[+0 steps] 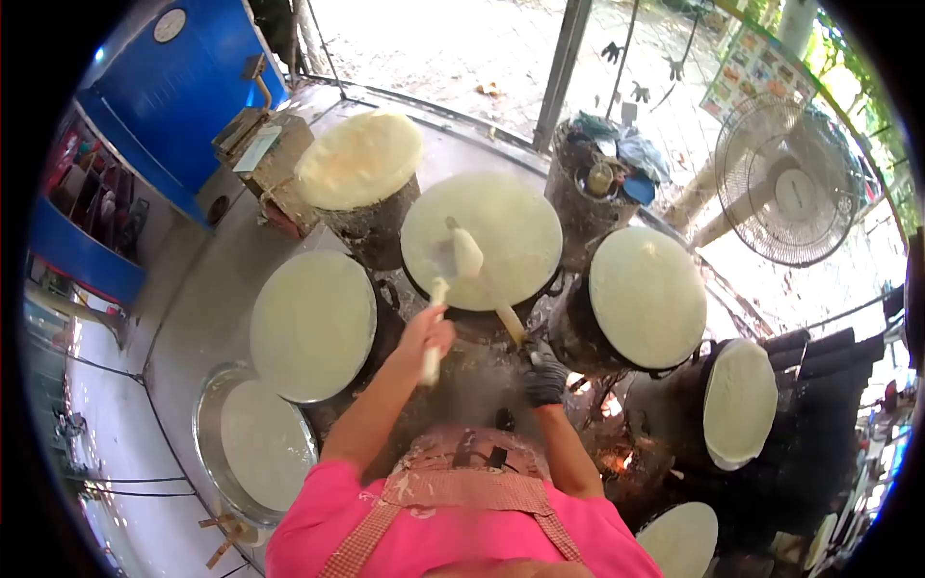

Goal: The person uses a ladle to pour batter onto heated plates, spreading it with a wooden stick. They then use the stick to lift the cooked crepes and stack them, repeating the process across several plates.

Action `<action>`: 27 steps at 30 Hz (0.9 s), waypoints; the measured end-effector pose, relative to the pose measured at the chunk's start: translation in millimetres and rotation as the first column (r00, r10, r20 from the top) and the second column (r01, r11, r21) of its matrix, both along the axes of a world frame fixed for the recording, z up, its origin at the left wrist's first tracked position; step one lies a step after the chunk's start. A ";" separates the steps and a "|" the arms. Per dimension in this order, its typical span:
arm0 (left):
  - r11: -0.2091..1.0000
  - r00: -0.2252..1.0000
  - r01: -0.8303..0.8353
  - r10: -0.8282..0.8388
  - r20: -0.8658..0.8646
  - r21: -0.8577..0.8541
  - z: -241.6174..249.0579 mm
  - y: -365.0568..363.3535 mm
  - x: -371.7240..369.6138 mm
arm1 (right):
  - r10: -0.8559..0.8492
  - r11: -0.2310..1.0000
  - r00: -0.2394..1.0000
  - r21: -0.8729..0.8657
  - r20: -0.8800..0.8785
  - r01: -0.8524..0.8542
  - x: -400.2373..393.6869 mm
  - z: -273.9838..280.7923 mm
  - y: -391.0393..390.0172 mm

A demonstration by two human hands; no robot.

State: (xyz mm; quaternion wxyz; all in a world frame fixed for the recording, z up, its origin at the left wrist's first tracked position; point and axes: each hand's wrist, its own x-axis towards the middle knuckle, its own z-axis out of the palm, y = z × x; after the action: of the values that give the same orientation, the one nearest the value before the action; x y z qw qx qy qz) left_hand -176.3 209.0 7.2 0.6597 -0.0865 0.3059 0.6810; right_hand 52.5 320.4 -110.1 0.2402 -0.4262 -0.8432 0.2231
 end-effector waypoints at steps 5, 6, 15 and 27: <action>0.978 0.993 0.091 -0.076 0.085 -0.190 -9.4 -90.6 13.0 | 0.045 0.969 0.983 0.232 0.180 -0.086 15.9 52.0 -40.9; 0.982 0.974 0.078 -0.039 0.223 -0.170 5.4 -84.8 14.2 | 0.023 0.977 0.979 0.201 0.204 -0.064 19.5 48.7 -48.7; 0.918 0.474 0.362 -0.332 0.815 0.163 33.5 -58.4 93.5 | -0.162 0.961 0.971 -0.250 -0.176 0.115 143.7 27.7 -96.3; 0.651 0.366 0.757 -0.481 0.796 0.045 -12.1 -0.7 283.2 | -0.783 0.527 0.553 -0.170 0.285 0.833 415.0 43.2 -168.0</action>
State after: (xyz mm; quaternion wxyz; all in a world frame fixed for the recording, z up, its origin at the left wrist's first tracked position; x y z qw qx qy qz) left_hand 106.9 208.3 -4.9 0.9063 -0.3445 0.1222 0.2121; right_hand 467.4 152.4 -67.0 0.1777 -0.8163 -0.5237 0.1667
